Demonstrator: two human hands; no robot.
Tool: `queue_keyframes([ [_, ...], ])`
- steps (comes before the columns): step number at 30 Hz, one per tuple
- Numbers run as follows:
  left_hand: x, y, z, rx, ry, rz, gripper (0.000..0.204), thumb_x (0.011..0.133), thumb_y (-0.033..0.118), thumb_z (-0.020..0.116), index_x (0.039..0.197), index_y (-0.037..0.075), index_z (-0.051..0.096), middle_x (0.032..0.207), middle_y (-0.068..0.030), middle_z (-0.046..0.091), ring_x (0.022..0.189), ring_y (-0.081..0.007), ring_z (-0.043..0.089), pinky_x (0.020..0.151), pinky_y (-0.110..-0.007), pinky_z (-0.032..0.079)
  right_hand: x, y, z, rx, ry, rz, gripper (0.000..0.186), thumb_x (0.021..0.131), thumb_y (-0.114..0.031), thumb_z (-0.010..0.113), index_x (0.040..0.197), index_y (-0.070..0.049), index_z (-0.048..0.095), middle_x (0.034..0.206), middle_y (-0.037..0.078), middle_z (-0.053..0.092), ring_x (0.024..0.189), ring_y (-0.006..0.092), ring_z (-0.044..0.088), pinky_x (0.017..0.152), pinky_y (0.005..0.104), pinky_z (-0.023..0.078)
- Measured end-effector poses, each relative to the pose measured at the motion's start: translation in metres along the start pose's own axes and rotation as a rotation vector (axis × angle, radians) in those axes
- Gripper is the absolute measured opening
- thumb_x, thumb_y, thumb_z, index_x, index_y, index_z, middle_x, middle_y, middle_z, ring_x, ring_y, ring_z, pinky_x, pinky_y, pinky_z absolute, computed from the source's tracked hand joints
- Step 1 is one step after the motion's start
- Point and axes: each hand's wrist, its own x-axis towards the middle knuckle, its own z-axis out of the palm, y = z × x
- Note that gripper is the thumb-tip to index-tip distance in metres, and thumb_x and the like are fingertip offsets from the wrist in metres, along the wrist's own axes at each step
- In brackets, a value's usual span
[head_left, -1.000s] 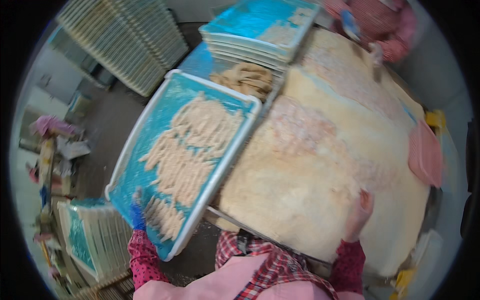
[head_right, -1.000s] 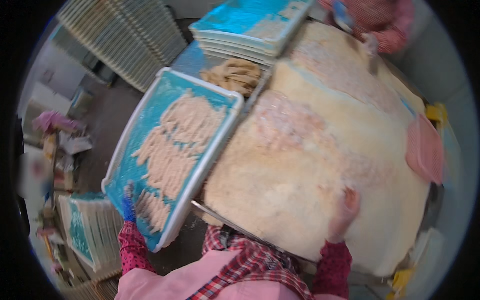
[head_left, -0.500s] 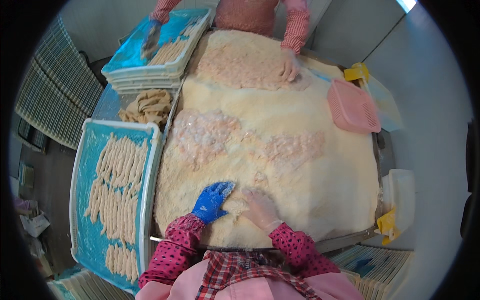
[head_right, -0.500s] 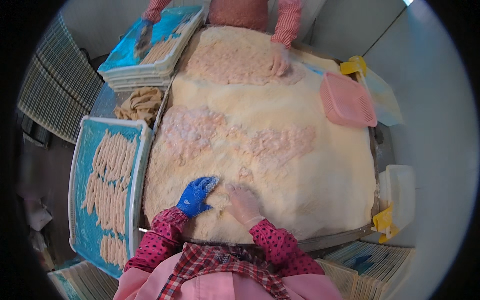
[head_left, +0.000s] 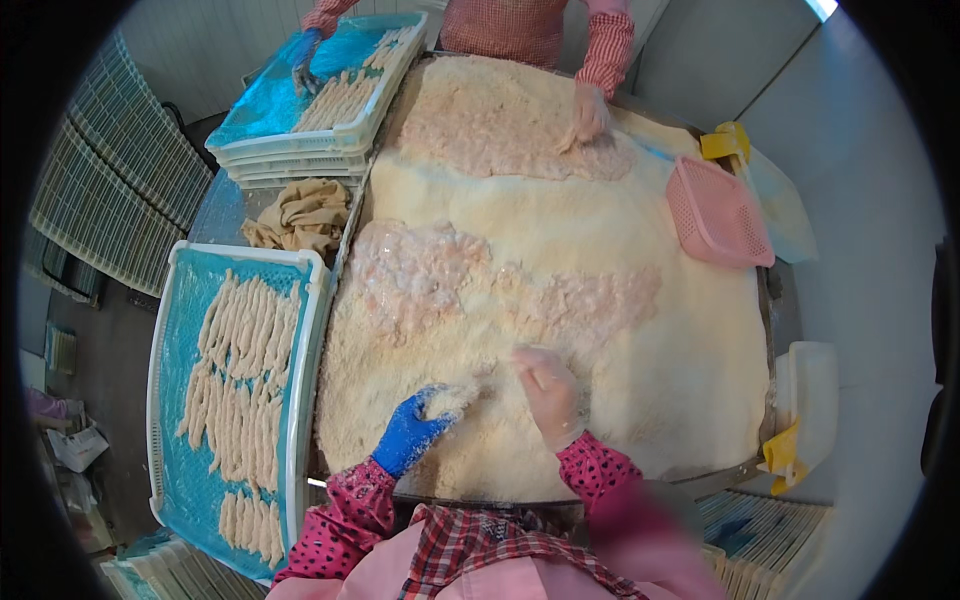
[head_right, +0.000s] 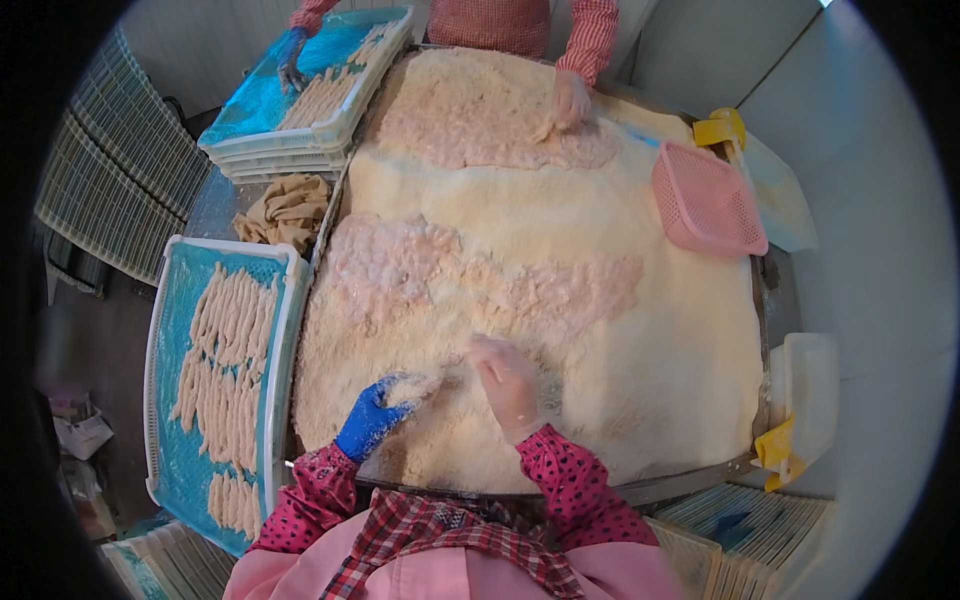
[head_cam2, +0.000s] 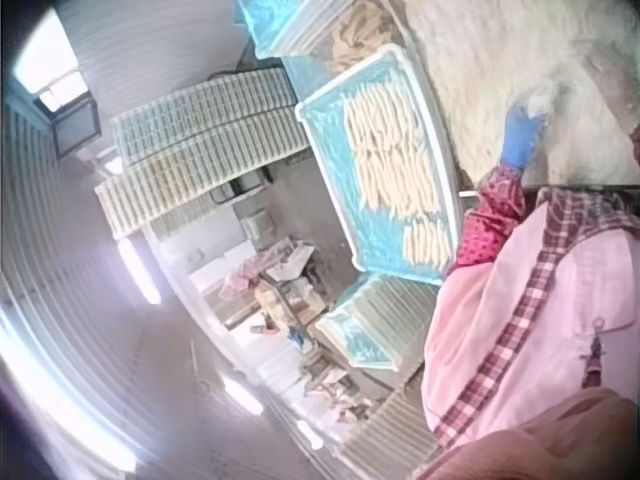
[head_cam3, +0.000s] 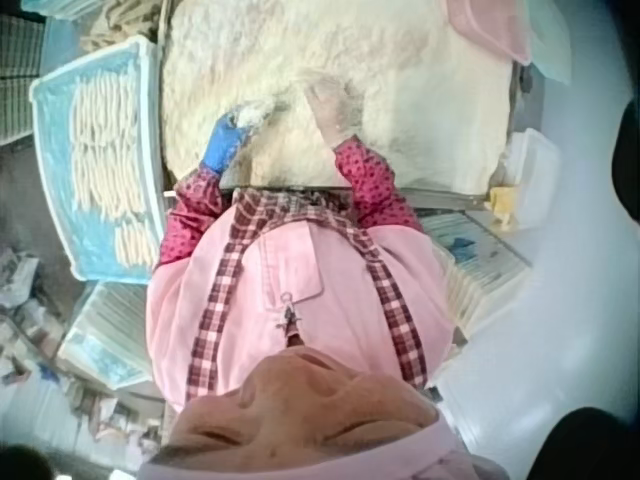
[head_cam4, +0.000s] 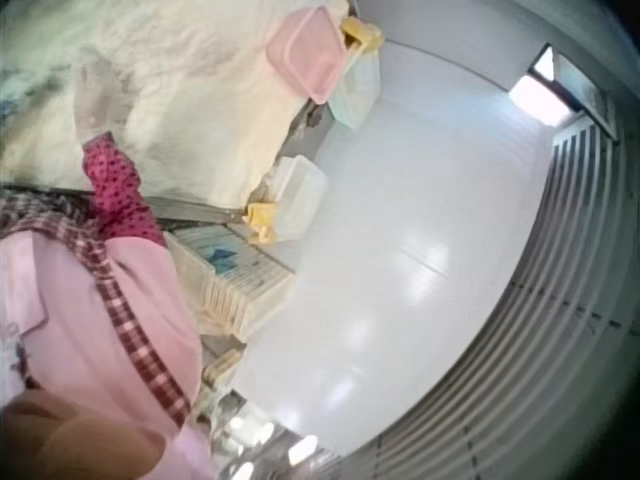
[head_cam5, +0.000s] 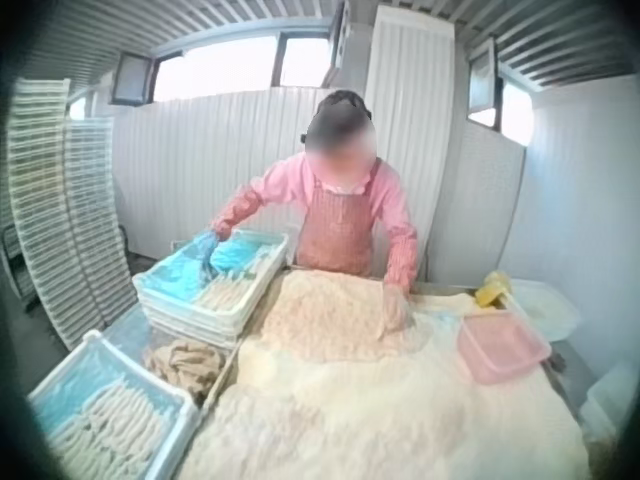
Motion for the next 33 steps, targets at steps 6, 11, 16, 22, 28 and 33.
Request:
queue_keyframes([
  [6, -0.032, 0.013, -0.044, 1.008, -0.038, 0.12, 0.045, 0.073, 0.023, 0.068, 0.117, 0.014, 0.058, 0.113, -0.0111, 0.06, 0.099, -0.0307, 0.057, 0.084, -0.038, 0.047, -0.019, 0.005, -0.025, -0.261, -0.527, 0.166, 0.04, 0.071, -0.027, 0.068, 0.107, -0.009, 0.062, 0.103, 0.012, 0.062, 0.097, 0.0294, 0.058, 0.087, 0.0377, 0.045],
  [11, -0.006, 0.005, -0.001, 1.175, 0.122, 0.256, 0.043, 0.071, 0.016, 0.067, 0.113, 0.014, 0.059, 0.106, -0.0107, 0.061, 0.092, -0.032, 0.057, 0.08, -0.038, 0.047, -0.038, 0.003, 0.038, -0.288, -0.429, 0.087, 0.049, 0.074, -0.022, 0.066, 0.119, -0.007, 0.054, 0.114, 0.013, 0.057, 0.107, 0.0299, 0.051, 0.093, 0.0364, 0.041],
  [16, 0.007, -0.036, -0.002, -0.135, 0.205, -0.04, 0.031, 0.084, 0.019, 0.058, 0.113, 0.009, 0.057, 0.102, -0.0088, 0.064, 0.089, -0.0305, 0.061, 0.077, -0.037, 0.05, -0.023, 0.004, 0.01, -0.144, -0.462, 0.183, 0.047, 0.08, -0.015, 0.059, 0.124, -0.006, 0.047, 0.122, 0.015, 0.051, 0.112, 0.0332, 0.046, 0.1, 0.0393, 0.034],
  [22, -0.017, -0.007, 0.039, -1.104, -0.129, -0.163, 0.043, 0.096, 0.034, 0.039, 0.13, 0.008, 0.043, 0.127, -0.012, 0.049, 0.114, -0.0244, 0.049, 0.094, -0.04, 0.043, -0.017, -0.059, 0.049, -0.187, -0.227, -0.108, 0.042, 0.086, -0.019, 0.049, 0.127, -0.008, 0.047, 0.13, 0.018, 0.044, 0.122, 0.0387, 0.036, 0.107, 0.0469, 0.019],
  [28, -0.012, 0.044, 0.107, -1.055, 0.379, 0.618, 0.055, 0.097, 0.039, 0.032, 0.143, 0.01, 0.024, 0.146, -0.009, 0.027, 0.132, -0.0248, 0.029, 0.107, -0.038, 0.027, -0.029, -0.085, 0.056, 0.217, -0.361, -0.289, 0.046, 0.091, -0.033, 0.034, 0.127, -0.008, 0.049, 0.136, 0.021, 0.039, 0.133, 0.041, 0.024, 0.109, 0.0505, 0.011],
  [33, 0.007, 0.017, 0.126, -1.503, 0.56, 0.767, 0.056, 0.097, 0.037, 0.035, 0.142, 0.007, 0.023, 0.145, -0.0138, 0.027, 0.131, -0.025, 0.031, 0.105, -0.038, 0.031, -0.02, -0.071, 0.055, 0.157, -0.178, -0.141, 0.056, 0.096, -0.041, 0.024, 0.136, -0.002, 0.034, 0.142, 0.023, 0.029, 0.134, 0.0384, 0.023, 0.109, 0.049, 0.013],
])
